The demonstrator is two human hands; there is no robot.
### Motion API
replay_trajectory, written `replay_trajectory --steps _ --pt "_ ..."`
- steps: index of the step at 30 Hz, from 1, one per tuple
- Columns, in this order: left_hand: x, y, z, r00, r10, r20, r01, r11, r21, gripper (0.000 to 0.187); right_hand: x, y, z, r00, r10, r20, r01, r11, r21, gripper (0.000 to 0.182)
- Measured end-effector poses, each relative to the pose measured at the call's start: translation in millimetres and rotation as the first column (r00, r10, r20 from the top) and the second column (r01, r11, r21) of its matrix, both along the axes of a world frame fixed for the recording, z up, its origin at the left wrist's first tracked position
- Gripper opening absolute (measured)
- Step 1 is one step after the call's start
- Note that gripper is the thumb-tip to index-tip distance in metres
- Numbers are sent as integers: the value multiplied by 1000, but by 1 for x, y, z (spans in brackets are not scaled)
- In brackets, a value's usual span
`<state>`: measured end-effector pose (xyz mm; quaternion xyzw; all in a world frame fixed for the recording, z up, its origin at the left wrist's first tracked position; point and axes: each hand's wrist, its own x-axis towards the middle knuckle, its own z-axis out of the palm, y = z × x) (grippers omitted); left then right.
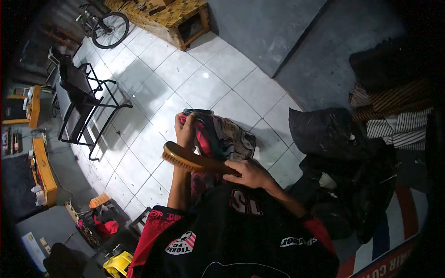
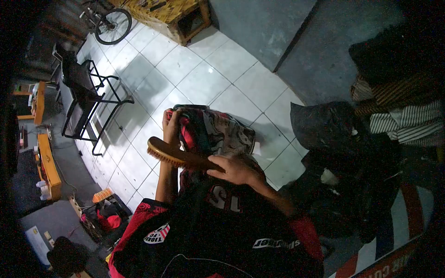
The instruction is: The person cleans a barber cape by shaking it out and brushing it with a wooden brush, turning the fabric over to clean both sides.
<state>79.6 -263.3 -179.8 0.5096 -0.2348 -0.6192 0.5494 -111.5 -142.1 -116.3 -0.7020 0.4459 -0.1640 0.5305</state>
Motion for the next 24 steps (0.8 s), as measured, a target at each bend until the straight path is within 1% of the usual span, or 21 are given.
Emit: replay_trajectory --steps 1,2,3,4,5,6,7,8,9,11,13,15,16,17,19,20,23,24 --pt "-4 1 7 1000 -25 4 25 1000 -17 15 -1 0 2 998 56 -14 -55 996 71 43" --pt "-3 3 10 905 -52 421 152 967 -206 14 1 13 -24 990 -61 123 82 981 -175 36" --pt "-3 5 13 987 -107 116 127 975 -180 13 -2 14 -33 968 -109 228 111 994 3 35" --pt "-2 6 16 974 -113 -195 91 989 -118 14 -7 15 -40 932 -170 321 115 977 182 34" --pt "-10 5 45 987 -70 -147 59 995 -76 19 -10 15 -42 884 -242 399 95 930 354 32" --pt "-11 4 59 980 -73 -184 63 996 -59 24 -12 13 -30 862 -413 293 239 842 484 28" --pt "-11 6 67 972 -74 -221 67 997 -41 30 -12 7 -47 814 -496 303 403 857 321 29" --pt "-7 8 70 971 -117 -210 106 992 -62 40 -12 -3 -79 754 -569 328 553 819 150 29" --pt "-8 10 77 968 -141 -209 128 989 -76 41 -13 -12 -96 686 -627 369 681 732 -23 30" --pt "-9 15 94 960 -192 -203 173 979 -110 44 -27 -31 -90 772 -610 177 614 789 39 31" --pt "-8 17 105 971 -223 -84 208 965 -157 46 -28 -39 -77 785 -583 210 571 812 122 33" --pt "-6 22 116 969 -246 34 248 949 -193 47 -10 -42 -46 693 -566 446 533 819 211 34" --pt "-11 24 133 975 -219 24 220 959 -178 41 5 -40 -28 594 -558 580 499 821 278 33" --pt "-8 23 135 954 -297 41 298 929 -221 39 10 -44 -28 609 -366 704 378 914 148 32" --pt "3 21 139 893 -441 88 446 845 -295 34 25 -47 -32 723 -271 636 300 952 65 29" --pt "-15 35 183 949 -309 57 313 942 -119 30 31 -47 -48 766 -358 534 374 924 82 30" --pt "-3 37 201 902 -400 159 429 869 -246 31 27 -67 -124 808 -479 344 536 839 -91 29" --pt "2 37 205 884 -403 235 457 851 -259 31 15 -66 -161 872 -456 176 479 869 -122 32"
